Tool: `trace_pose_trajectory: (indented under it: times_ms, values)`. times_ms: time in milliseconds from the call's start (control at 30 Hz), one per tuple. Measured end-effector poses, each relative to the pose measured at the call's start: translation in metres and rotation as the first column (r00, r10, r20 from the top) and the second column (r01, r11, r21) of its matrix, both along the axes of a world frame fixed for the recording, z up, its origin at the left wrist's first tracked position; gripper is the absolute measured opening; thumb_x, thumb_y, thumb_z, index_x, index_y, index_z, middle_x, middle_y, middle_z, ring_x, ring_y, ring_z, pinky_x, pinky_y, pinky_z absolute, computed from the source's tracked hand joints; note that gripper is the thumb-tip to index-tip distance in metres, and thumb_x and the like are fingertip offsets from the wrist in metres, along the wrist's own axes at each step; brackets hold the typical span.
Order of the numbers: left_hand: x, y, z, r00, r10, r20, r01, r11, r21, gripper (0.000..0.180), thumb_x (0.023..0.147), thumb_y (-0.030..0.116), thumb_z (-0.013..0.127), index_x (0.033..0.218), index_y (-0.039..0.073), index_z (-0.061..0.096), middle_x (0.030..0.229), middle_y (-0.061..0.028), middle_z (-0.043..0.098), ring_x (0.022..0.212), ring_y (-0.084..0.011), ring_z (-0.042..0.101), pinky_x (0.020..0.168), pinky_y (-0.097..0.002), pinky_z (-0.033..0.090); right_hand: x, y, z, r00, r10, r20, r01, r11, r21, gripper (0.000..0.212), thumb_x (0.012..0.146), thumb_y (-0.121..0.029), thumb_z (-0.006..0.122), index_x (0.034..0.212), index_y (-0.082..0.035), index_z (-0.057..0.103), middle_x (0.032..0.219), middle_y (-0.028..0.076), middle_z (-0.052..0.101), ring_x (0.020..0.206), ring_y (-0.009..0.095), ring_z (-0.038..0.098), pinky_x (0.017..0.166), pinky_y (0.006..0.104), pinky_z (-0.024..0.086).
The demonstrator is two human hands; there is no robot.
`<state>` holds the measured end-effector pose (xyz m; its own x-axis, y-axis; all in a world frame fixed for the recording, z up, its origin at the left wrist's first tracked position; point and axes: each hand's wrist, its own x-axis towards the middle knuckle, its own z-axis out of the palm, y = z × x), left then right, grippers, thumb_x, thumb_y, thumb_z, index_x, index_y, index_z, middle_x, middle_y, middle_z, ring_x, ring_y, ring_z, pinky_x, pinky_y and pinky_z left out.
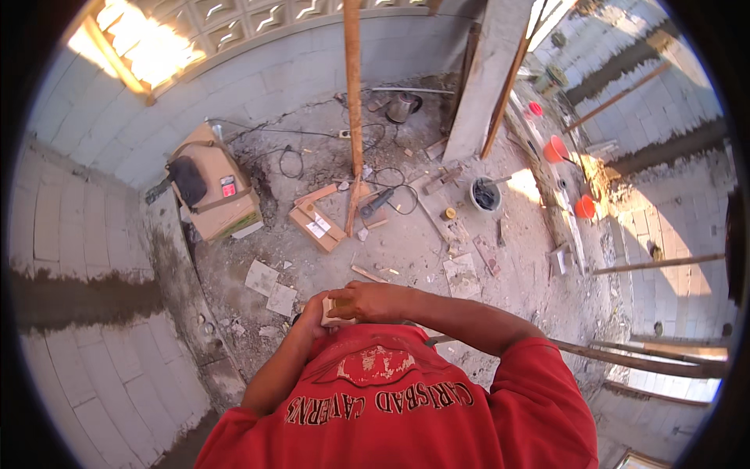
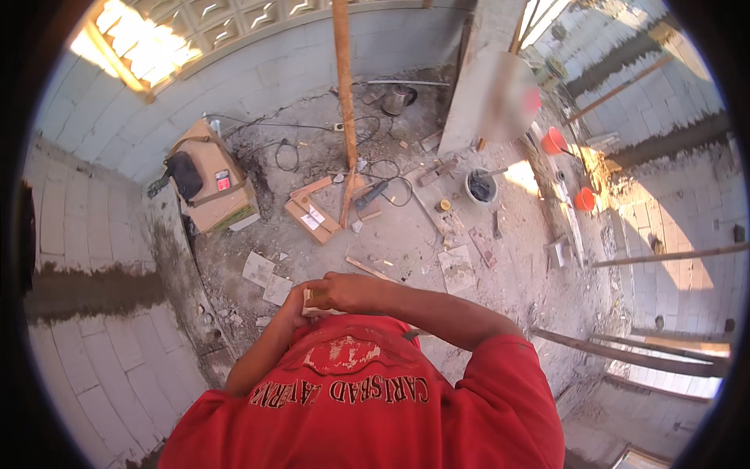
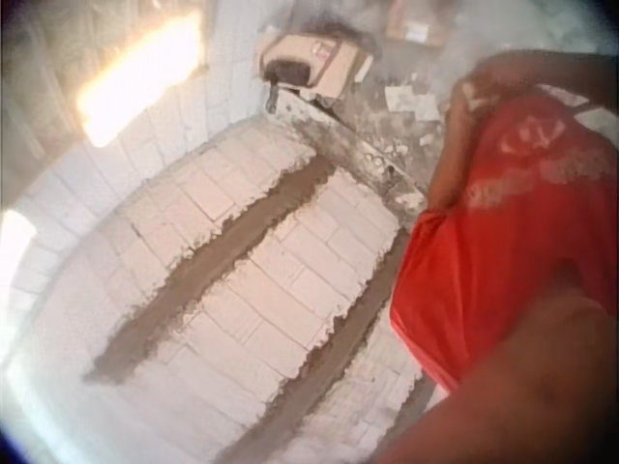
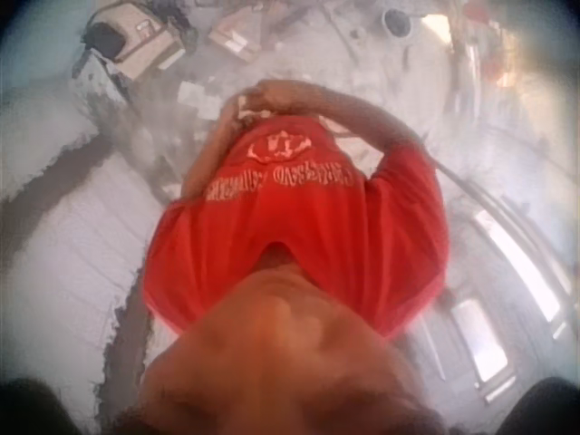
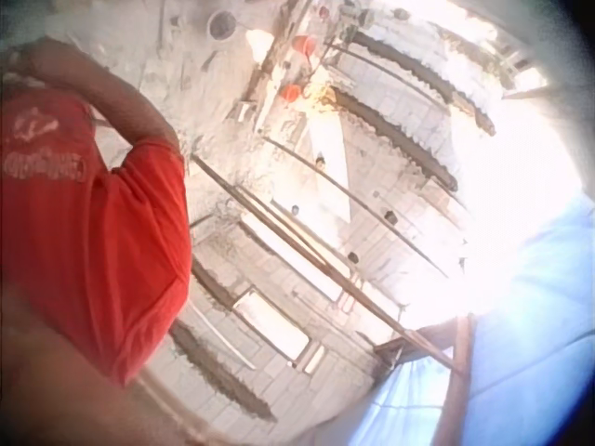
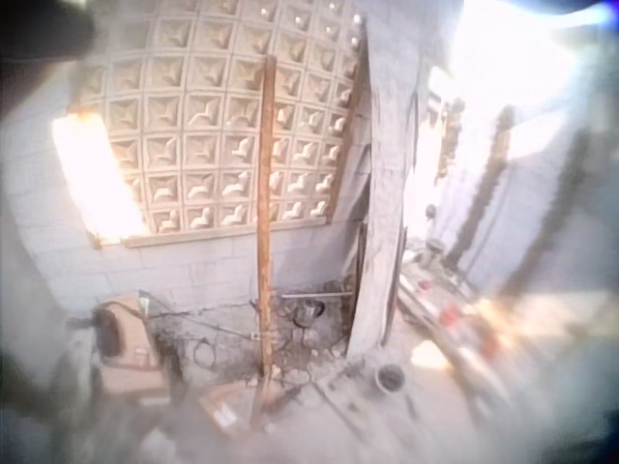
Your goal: The person prepares multiple glasses of coffee by spooning ingredients from jars and then pouring hot water from a kettle into each glass while sitting on the floor of a construction site.
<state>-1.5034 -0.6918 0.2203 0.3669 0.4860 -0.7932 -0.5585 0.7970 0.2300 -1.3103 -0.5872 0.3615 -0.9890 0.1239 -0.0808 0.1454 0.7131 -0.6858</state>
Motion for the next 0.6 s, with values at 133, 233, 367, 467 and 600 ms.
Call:
trace_pose_trajectory:
  times_ms: [133,233,367,467,600]
  values:
    - [0.026,0.050,0.022,0.992,-0.069,0.107,0.063,0.996,0.059,0.043,0.099,0.050,0.040,0.112,0.017,0.065,0.086,-0.0021,0.072,0.067,-0.0210,0.070,0.039,-0.0332,0.047,0.034,0.036,0.014,0.995,-0.008,-0.099,0.015,0.997,0.073,0.056,0.081,-0.010,0.070,0.136,-0.015,0.058,0.149,0.017,0.047,0.123,0.036,0.056,0.103,0.0451,0.049]
    - [0.008,0.068,0.035,0.956,0.101,0.274,-0.131,0.987,0.095,0.043,0.098,0.050,0.048,0.117,0.015,0.065,0.089,-0.0043,0.073,0.072,-0.0240,0.072,0.050,-0.0378,0.056,0.041,0.045,0.041,0.764,-0.526,-0.373,0.457,0.850,-0.263,0.053,0.085,-0.006,0.073,0.135,-0.010,0.056,0.146,0.015,0.051,0.127,0.030,0.057,0.104,0.0414,0.050]
    - [0.011,0.080,0.076,0.942,0.023,0.334,-0.106,0.966,0.235,0.045,0.097,0.045,0.058,0.119,0.006,0.063,0.098,-0.0151,0.071,0.084,-0.0322,0.072,0.075,-0.0443,0.059,0.035,0.052,0.021,0.692,-0.720,0.043,0.459,0.394,-0.796,0.059,0.094,-0.012,0.071,0.144,-0.004,0.042,0.144,0.015,0.054,0.129,0.025,0.056,0.109,0.0392,0.044]
    - [-0.004,0.050,0.078,0.900,0.053,0.433,-0.185,0.945,0.268,0.044,0.098,0.044,0.060,0.117,0.004,0.063,0.097,-0.0168,0.071,0.086,-0.0314,0.071,0.075,-0.0439,0.059,-0.006,0.046,-0.004,0.847,-0.529,0.053,0.348,0.476,-0.807,0.058,0.098,-0.019,0.066,0.148,-0.005,0.041,0.148,0.015,0.052,0.134,0.025,0.051,0.112,0.0402,0.040]
    - [-0.043,-0.023,0.058,0.868,0.319,0.380,-0.423,0.876,0.232,0.045,0.097,0.042,0.061,0.115,0.001,0.063,0.097,-0.0183,0.071,0.085,-0.0294,0.072,0.076,-0.0433,0.059,-0.077,0.005,-0.007,0.920,-0.380,0.090,0.309,0.566,-0.764,0.066,0.098,-0.027,0.066,0.154,-0.008,0.036,0.152,0.016,0.048,0.141,0.026,0.045,0.114,0.0417,0.037]
